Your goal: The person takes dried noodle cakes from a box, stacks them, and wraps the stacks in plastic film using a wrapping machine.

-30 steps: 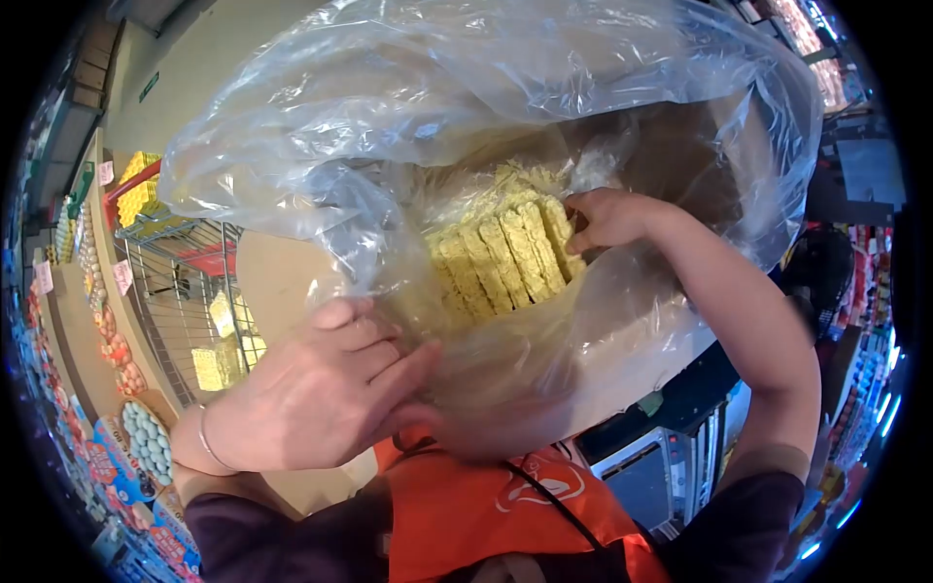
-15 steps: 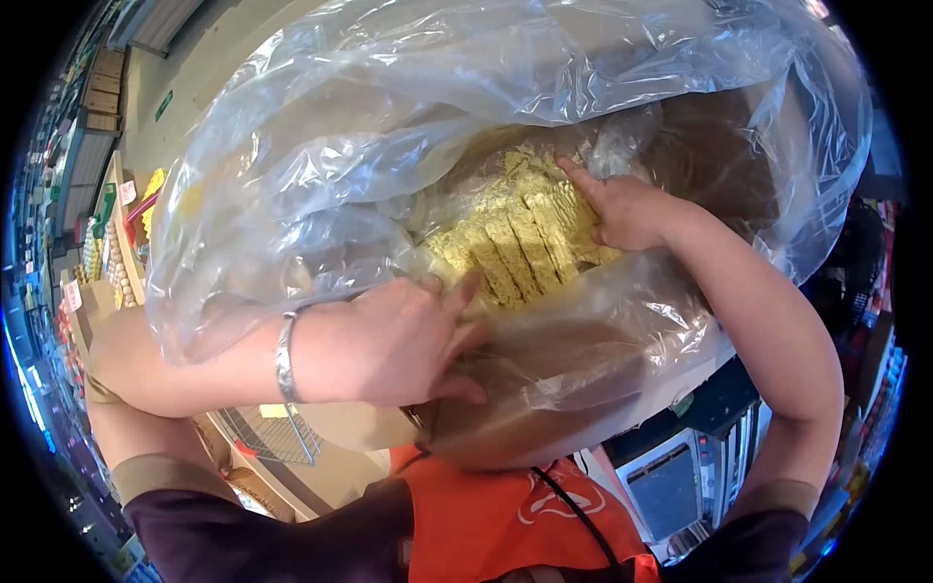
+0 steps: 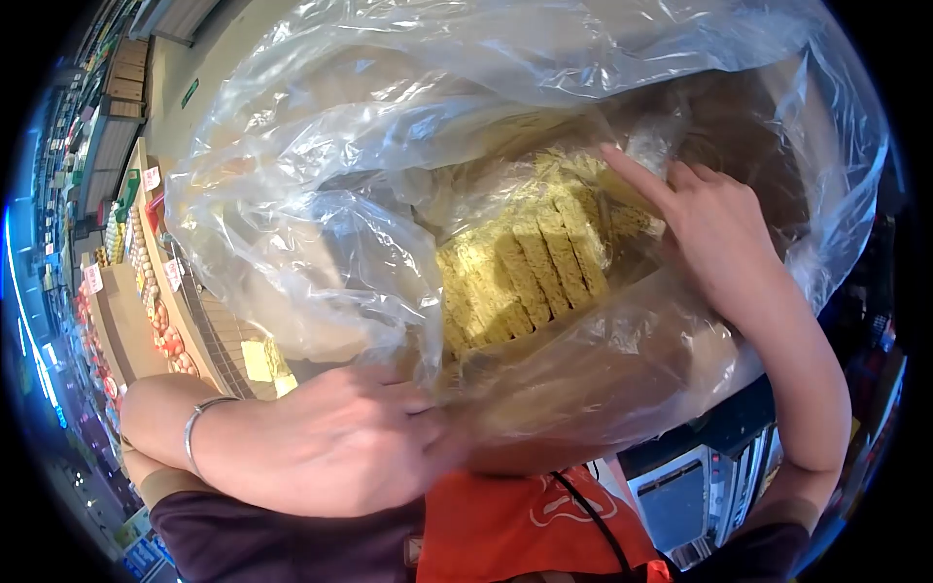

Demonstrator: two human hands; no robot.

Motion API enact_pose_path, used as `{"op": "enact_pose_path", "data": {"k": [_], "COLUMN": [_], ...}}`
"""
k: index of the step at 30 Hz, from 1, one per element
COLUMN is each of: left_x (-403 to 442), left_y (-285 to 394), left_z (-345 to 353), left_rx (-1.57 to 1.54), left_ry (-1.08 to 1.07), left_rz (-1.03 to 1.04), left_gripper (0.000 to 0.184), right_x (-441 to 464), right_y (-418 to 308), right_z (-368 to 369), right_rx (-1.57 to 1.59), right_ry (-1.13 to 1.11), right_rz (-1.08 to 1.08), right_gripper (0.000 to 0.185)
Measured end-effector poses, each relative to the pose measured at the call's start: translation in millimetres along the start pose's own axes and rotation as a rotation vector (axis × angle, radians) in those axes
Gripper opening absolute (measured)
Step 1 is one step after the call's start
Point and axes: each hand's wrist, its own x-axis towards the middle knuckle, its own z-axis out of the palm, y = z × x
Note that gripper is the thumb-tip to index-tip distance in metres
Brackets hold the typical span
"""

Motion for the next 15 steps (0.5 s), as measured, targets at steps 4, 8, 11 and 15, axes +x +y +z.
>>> {"op": "enact_pose_path", "data": {"k": [4, 8, 11, 15], "left_x": [11, 14, 18, 18], "left_y": [-9, -34, -43, -47], "left_z": [-1, 13, 17, 16], "left_rx": [0.294, 0.318, 0.298, 0.299], "left_ry": [0.343, 0.063, -0.029, -0.029], "left_rz": [-0.077, -0.245, -0.261, -0.249], "left_gripper": [0.057, 0.053, 0.057, 0.062], "right_x": [-12, -25, -38, -59], "right_y": [-2, 1, 12, 30], "right_z": [-12, -30, -32, -30], "right_rx": [-0.089, 0.079, 0.199, 0.330], "right_ry": [0.130, 0.164, 0.205, 0.317], "right_rz": [0.009, 0.127, 0.194, 0.180], "right_gripper": [0.085, 0.090, 0.087, 0.077]}}
